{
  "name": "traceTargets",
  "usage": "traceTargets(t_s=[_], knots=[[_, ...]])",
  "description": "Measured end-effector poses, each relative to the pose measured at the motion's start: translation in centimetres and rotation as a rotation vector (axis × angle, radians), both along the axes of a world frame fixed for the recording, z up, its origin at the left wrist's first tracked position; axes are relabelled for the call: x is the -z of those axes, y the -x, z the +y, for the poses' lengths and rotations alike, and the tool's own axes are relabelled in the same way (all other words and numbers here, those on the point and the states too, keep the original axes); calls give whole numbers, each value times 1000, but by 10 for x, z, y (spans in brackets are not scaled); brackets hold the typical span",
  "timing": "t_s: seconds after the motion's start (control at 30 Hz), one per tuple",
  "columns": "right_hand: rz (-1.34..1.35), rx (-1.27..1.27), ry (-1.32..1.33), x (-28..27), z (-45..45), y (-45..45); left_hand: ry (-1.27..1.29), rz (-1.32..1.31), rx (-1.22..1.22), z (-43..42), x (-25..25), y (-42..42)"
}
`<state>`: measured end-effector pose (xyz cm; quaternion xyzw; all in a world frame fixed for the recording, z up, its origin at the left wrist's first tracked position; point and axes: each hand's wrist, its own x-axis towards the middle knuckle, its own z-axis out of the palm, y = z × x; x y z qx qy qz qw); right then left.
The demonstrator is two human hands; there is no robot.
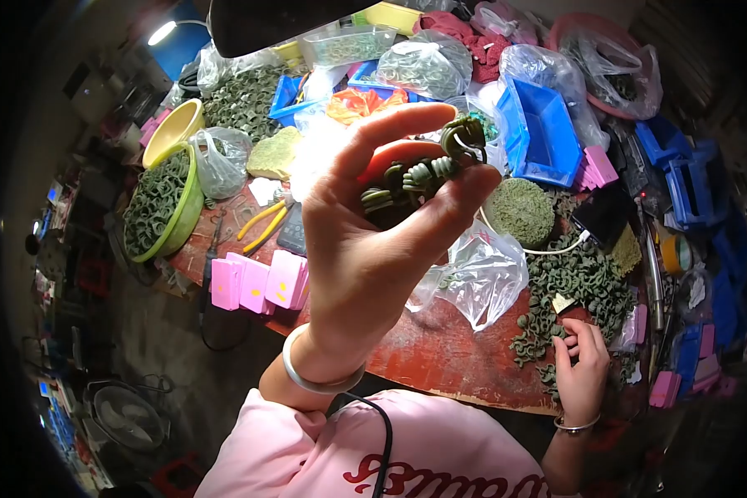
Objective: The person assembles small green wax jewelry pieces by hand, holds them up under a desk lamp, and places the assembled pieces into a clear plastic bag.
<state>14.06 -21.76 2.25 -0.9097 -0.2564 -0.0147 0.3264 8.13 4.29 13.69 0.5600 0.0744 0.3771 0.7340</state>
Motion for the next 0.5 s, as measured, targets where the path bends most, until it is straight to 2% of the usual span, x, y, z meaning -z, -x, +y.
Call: traceTargets(t_s=[0.2,0.27,0.3,0.33,0.4,0.5], knots=[[25,24,101,-5,3,1,-9,29,-9,-2,-5,4],[14,18,75,0,3,0,175,24,177,-6,-6,5],[0,12,54,3,0,-2,265,64,346,-5,-3,11],[-38,-4,42,4,0,-3,456,-23,703,3,15,16],[-39,31,8,4,-1,-3,715,55,932,-11,47,23],[51,129,-126,4,-8,-4,926,230,1090,-38,83,31]])
